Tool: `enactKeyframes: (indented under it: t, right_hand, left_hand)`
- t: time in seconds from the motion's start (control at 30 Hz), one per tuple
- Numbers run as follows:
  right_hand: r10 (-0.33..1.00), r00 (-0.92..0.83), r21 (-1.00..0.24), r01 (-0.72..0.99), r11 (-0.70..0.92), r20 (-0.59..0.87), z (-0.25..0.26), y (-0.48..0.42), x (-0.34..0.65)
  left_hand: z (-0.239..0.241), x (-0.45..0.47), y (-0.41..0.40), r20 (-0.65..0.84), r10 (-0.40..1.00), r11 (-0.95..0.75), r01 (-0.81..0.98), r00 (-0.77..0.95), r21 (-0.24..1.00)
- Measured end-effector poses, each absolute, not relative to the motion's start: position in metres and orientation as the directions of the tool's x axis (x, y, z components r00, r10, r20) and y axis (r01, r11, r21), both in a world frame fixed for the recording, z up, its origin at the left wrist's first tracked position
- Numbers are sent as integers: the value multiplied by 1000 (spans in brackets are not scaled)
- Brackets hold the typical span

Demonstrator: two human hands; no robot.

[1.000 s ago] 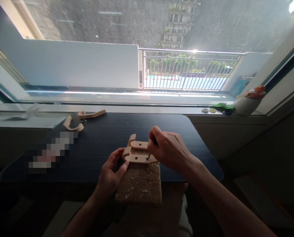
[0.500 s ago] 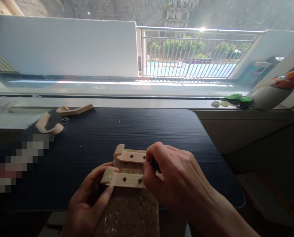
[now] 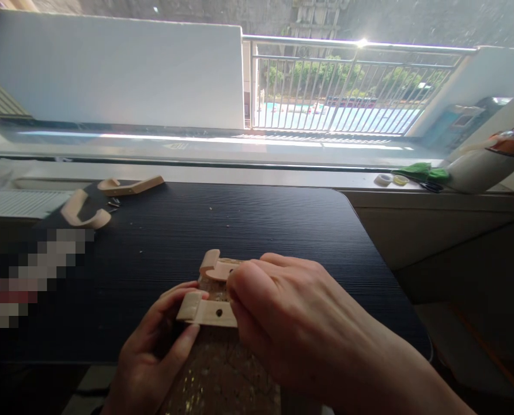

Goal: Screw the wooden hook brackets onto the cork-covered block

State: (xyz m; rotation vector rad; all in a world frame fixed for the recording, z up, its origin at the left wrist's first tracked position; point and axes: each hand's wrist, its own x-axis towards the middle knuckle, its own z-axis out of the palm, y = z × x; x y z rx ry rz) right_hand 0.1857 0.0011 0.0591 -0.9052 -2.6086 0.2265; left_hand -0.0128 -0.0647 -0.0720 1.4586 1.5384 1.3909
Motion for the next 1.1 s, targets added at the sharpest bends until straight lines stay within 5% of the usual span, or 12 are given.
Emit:
enactKeyframes:
  t: [0.17,0.47,1.1]
  right_hand:
    - [733,-617,-279,678,680,285,55,2,188]
    - [645,-730,-282,585,760,224,68,-6,192]
    - [716,-657,-368,621,692,237,60,-2,197]
  left_hand:
    - [-73,-13,-65,234,947,-157,318,-221,935]
    - [-69,-13,-65,254,945,-174,341,-207,924]
    - [-67,-14,-66,264,950,-191,357,-166,914]
